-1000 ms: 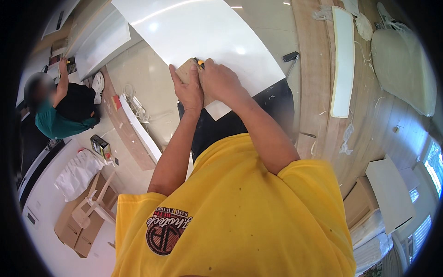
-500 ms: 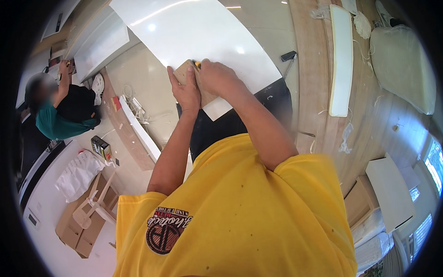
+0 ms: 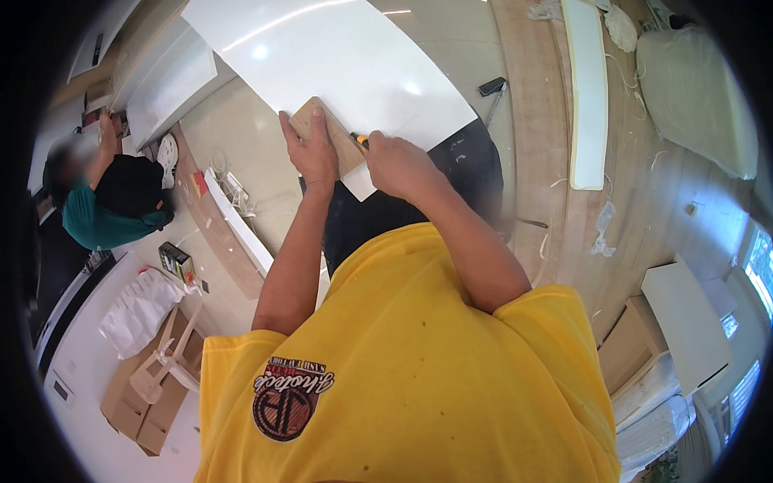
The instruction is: The person measures and marks a white panel with a tape measure and pencil, then uses a utility knife and a wooden straightedge to score and cut the panel. The person repeatedly scores the same line to complete the cut.
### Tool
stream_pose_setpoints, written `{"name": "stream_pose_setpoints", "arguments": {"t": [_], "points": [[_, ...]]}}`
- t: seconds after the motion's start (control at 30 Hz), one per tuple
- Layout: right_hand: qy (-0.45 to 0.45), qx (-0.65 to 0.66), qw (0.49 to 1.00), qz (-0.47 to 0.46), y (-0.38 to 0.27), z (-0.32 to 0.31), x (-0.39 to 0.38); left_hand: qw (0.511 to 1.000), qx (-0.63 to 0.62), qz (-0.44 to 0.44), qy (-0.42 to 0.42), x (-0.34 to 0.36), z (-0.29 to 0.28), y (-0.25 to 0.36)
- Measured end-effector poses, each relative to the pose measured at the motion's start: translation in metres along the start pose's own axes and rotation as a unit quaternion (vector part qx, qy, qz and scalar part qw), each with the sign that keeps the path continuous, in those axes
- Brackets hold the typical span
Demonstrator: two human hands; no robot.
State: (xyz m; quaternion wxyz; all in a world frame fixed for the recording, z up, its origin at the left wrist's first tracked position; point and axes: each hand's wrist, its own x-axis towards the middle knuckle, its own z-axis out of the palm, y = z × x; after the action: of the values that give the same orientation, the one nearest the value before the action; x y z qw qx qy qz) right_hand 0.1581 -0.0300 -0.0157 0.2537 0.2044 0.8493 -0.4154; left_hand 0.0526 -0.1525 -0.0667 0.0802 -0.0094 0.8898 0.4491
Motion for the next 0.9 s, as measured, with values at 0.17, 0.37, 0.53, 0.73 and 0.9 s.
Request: {"name": "stream_pose_setpoints", "arguments": {"t": [0.17, 0.37, 0.53, 0.73, 0.9], "points": [[-0.005, -0.01, 1.0, -0.009, 0.003, 0.0, -0.003, 1.0, -0.014, -0.003, -0.007, 0.0, -0.003, 0.002], [-0.007, -0.025, 1.0, 0.018, -0.001, 0.004, -0.018, 1.0, -0.023, -0.007, -0.007, 0.002, -0.002, 0.002], [-0.007, -0.042, 0.999, 0.031, -0.001, 0.009, -0.024, 1.0, -0.021, 0.008, 0.003, 0.0, -0.003, -0.007], [0.034, -0.045, 0.998, 0.021, 0.003, 0.021, -0.027, 1.0, -0.017, 0.018, 0.002, -0.003, -0.006, -0.009], [0.059, -0.054, 0.997, 0.012, 0.006, 0.027, -0.026, 1.0, -0.03, -0.006, -0.008, 0.0, -0.003, 0.005]]}}
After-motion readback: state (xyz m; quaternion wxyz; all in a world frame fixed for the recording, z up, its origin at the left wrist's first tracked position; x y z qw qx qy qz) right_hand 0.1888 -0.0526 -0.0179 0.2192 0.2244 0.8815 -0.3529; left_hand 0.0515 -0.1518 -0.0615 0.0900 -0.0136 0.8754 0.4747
